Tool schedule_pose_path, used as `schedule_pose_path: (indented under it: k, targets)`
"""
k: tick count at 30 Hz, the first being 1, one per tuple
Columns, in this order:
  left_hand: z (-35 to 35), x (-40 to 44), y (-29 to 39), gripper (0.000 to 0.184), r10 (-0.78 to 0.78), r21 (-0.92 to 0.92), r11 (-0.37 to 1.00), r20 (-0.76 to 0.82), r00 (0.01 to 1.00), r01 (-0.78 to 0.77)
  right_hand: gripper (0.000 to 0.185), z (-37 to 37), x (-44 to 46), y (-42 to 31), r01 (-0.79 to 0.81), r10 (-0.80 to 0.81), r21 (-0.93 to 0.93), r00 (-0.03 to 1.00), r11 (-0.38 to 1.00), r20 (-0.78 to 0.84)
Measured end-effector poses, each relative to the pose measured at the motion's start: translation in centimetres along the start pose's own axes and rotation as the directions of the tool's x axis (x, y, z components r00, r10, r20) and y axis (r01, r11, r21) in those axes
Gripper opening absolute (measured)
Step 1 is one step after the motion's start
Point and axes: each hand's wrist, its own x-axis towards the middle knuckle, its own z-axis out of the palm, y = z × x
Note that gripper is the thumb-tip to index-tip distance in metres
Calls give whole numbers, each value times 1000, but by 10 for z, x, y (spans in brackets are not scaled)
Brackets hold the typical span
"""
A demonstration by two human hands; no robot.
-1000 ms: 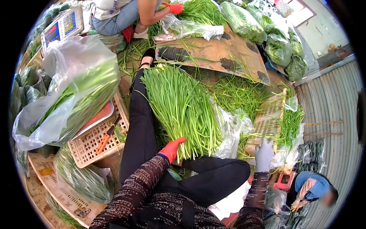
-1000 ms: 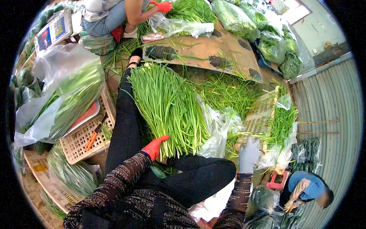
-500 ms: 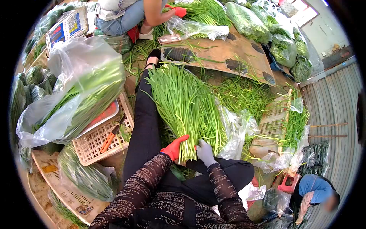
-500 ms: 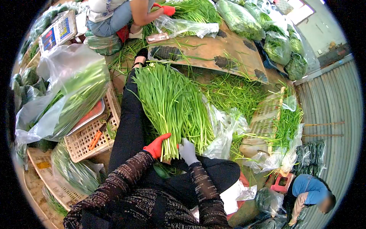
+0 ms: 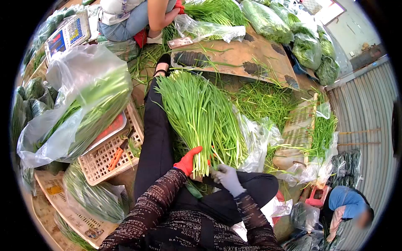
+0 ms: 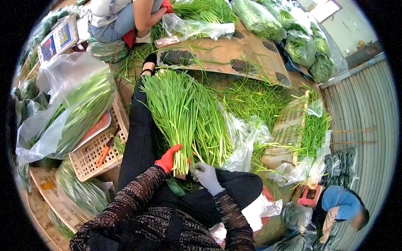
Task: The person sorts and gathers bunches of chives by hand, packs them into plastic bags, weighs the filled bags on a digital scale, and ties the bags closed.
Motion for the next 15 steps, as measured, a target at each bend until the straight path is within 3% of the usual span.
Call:
schedule_pose_path:
  k: [2, 4, 6, 8, 10, 11, 12, 14, 15]
  targets:
    - [-2, 4, -1, 51, -9, -2, 1000, 42, 999, 9, 11, -23, -19, -32, -3, 8, 219, 1000, 976, -22]
    - [-7, 5, -2, 50, -25, 23, 999, -45, 999, 26, 9, -48, -28, -57, 135, -79, 296, 978, 946, -192]
    - [-9, 7, -2, 50, -25, 30, 999, -1, 1000, 25, 8, -79, -30, -68, 254, -141, 367, 941, 895, -307]
    - [-6, 8, 0, 50, -16, 37, 999, 45, 999, 15, 8, -101, -31, -77, 434, -203, 554, 880, 710, -430]
    - [0, 3, 1, 49, 9, 57, 998, 79, 997, -14, 10, -123, -21, -70, 561, -179, 740, 825, 372, -535]
    - [-1, 4, 1, 49, -6, 30, 1000, 105, 994, 3, 12, -126, -16, -69, 606, -185, 711, 792, 357, -582]
    - [-2, 4, 0, 49, -4, 31, 1000, 105, 994, 1, 12, -126, -17, -64, 606, -186, 712, 792, 355, -581]
    - [-3, 5, -1, 51, -10, 23, 1000, 56, 998, 8, 17, -118, -22, -56, 498, -269, 543, 853, 676, -447]
    - [-4, 6, -1, 53, -18, 16, 1000, 36, 999, 17, 19, -102, -28, -63, 395, -236, 393, 888, 830, -395]
